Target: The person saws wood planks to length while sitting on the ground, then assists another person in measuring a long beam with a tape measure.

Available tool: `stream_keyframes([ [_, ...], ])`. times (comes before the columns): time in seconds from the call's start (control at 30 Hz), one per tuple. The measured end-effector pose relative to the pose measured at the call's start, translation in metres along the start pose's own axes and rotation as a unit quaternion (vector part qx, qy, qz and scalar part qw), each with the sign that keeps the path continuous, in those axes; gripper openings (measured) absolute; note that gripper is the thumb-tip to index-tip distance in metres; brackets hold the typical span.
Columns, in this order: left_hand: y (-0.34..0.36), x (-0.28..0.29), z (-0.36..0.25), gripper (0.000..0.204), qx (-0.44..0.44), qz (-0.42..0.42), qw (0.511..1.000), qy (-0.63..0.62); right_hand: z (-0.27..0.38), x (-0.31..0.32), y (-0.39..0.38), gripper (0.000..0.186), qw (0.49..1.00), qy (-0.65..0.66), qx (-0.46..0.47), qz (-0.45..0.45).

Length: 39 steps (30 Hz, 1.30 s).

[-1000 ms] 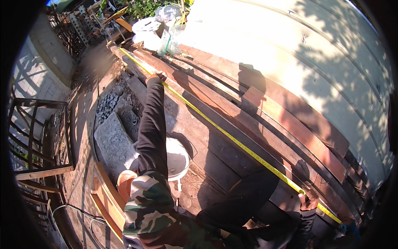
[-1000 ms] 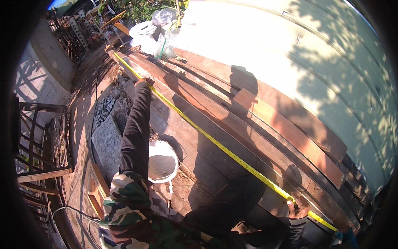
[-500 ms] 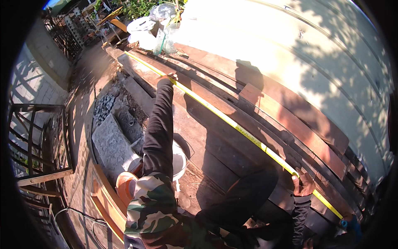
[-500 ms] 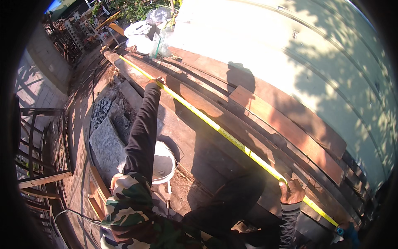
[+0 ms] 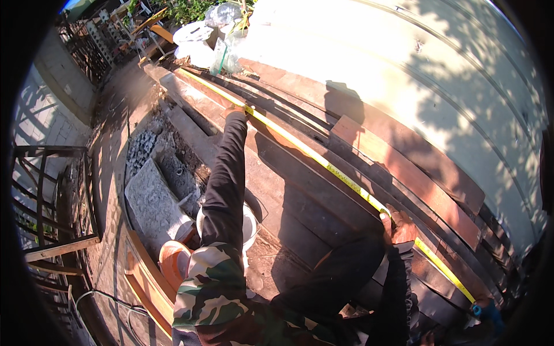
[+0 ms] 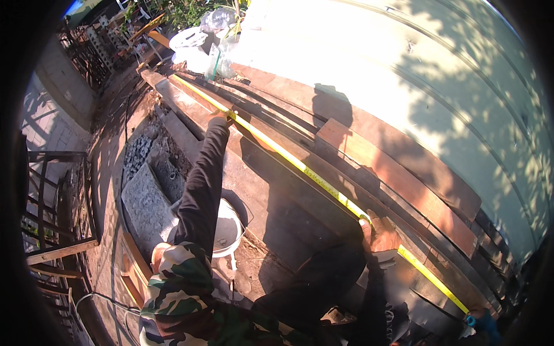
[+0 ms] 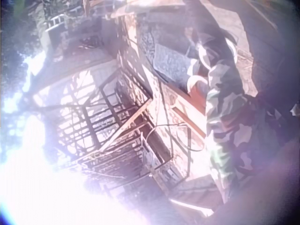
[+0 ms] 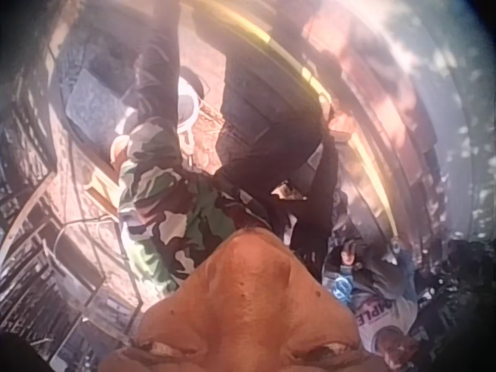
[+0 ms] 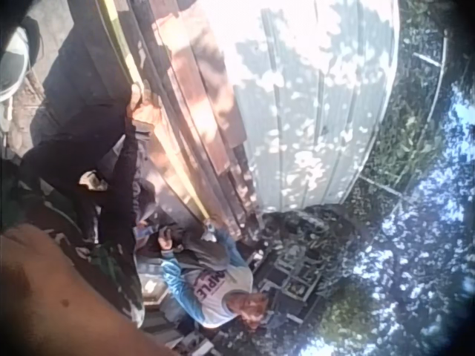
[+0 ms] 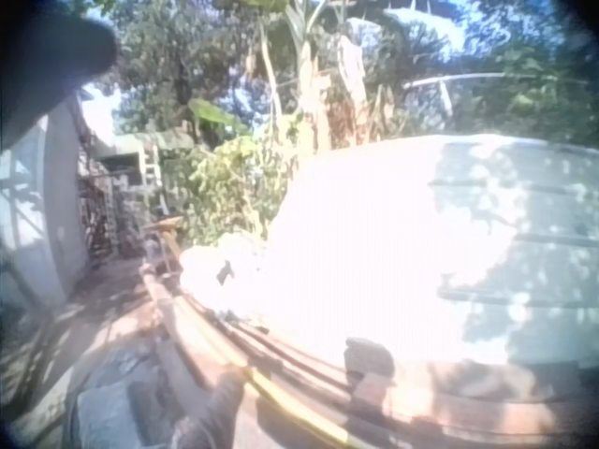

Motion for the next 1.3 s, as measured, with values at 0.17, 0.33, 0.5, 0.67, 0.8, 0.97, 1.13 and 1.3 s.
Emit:
stream_keyframes([
  [0.17, -0.007, -0.01, 0.012, 0.014, -0.047, -0.011, 0.996, 0.078, 0.004, -0.011, 0.017, 0.037, 1.0, -0.003, 0.005, 0.004],
  [0.33, 0.014, 0.03, -0.006, 0.056, -0.053, -0.011, 0.992, 0.11, 0.025, -0.021, 0.035, 0.038, 0.999, 0.032, 0.031, 0.009],
  [0.5, -0.026, 0.006, 0.012, 0.06, -0.022, 0.024, 0.999, 0.026, 0.02, -0.023, 0.034, 0.038, 1.0, 0.013, 0.014, 0.016],
  [0.67, -0.024, -0.005, 0.028, 0.065, -0.026, 0.026, 0.993, 0.113, 0.007, -0.027, 0.019, 0.039, 0.999, -0.007, -0.004, 0.042],
  [0.8, -0.019, 0.01, 0.042, 0.072, -0.221, -0.158, 0.845, 0.46, 0.005, -0.033, 0.013, 0.043, 0.992, -0.001, -0.06, 0.111],
  [0.97, -0.171, -0.004, 0.082, 0.054, -0.525, 0.024, 0.719, 0.454, -0.012, -0.062, 0.0, 0.051, 0.99, -0.038, -0.019, 0.135],
  [1.13, -0.332, -0.046, 0.14, 0.051, -0.576, 0.298, 0.56, 0.515, -0.031, -0.056, -0.009, 0.058, 0.969, 0.046, -0.105, 0.219],
  [1.3, -0.37, -0.061, 0.176, 0.056, -0.595, 0.304, 0.469, 0.578, -0.034, -0.042, -0.041, 0.05, 0.993, 0.004, -0.091, 0.076],
])
Point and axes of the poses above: each hand's wrist, its own y-axis towards the middle knuckle, its own x-axis out of the back of the hand, z = x × y, the point moved 3 cm from there along y, towards the middle knuckle, and after that the axes turned 14 degrees about x, right-handed, at the moved point
